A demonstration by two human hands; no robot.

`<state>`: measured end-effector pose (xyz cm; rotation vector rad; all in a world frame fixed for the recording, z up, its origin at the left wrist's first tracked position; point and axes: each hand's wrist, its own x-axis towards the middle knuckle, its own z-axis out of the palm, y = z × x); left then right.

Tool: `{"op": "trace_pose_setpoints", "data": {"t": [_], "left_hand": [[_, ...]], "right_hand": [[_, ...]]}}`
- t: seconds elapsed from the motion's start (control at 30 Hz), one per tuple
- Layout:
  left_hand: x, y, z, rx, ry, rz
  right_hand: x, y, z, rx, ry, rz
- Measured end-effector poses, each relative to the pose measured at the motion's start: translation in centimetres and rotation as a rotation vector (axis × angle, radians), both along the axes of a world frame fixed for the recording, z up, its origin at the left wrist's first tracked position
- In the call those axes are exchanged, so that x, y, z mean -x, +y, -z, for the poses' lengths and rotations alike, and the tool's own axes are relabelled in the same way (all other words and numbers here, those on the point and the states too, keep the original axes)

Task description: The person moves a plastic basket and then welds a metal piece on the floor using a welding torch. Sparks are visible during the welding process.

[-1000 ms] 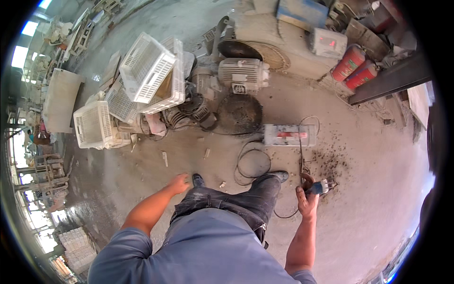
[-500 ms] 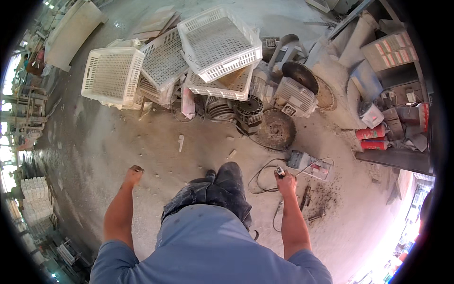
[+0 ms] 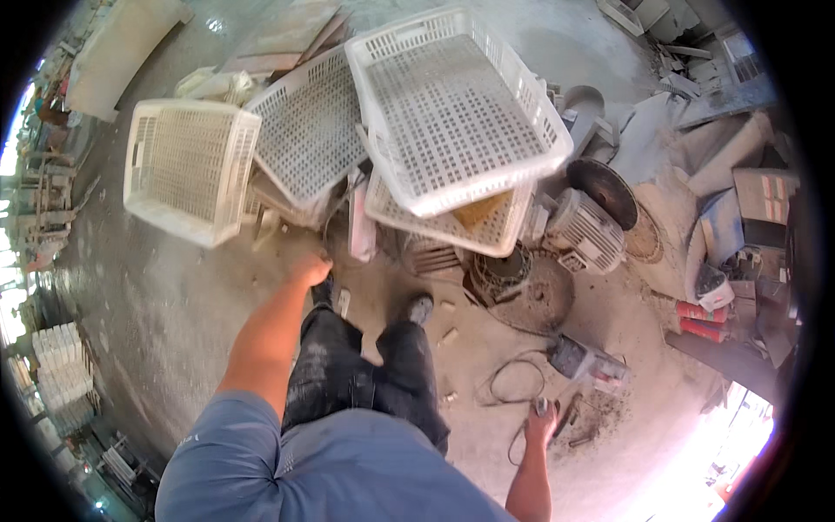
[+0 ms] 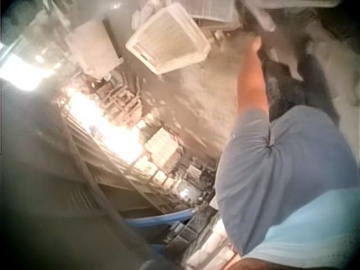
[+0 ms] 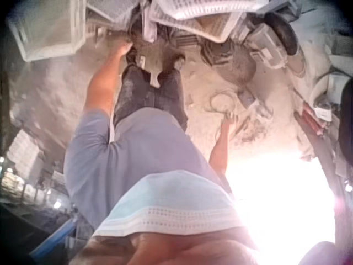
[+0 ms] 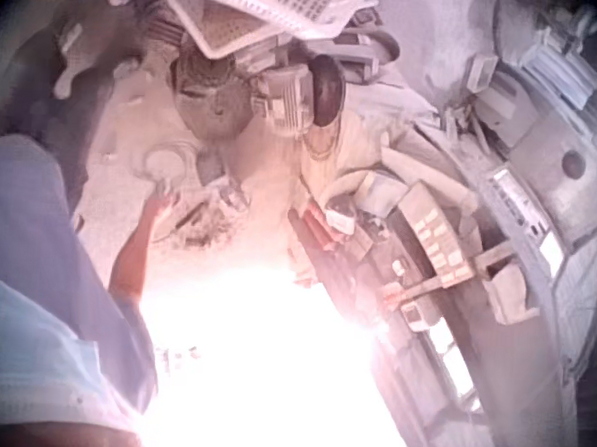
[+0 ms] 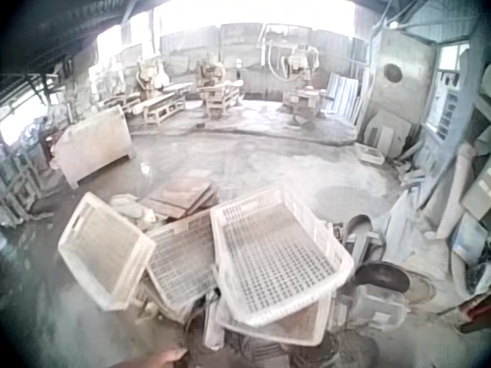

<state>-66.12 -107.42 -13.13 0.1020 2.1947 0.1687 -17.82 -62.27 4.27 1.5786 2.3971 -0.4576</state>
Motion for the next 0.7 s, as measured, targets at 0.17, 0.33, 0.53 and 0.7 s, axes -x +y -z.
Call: {"op": "trace_pose_setpoints", "data": {"t": [0.17, 0.33, 0.53, 0.7], "left_hand": [[10.7, 1.8, 11.4, 0.036, 0.006, 0.077], [17.0, 5.4, 18.8, -0.082, 0.010, -0.028], [17.9, 6.5, 25.8, -0.108, -0.119, -0.399], [13.3, 2.8, 26.2, -0.269, 0.240, -0.292]], "right_hand": [[1.6, -1.0, 0.8, -0.185, -0.024, 0.216], [-2.2, -3.5, 0.5, -0.109, -0.070, 0.289], [0.3, -6.2, -0.7, -0.203, -0.084, 0.321], [0.1, -4.4, 0.1, -0.086, -0.139, 0.297]]}}
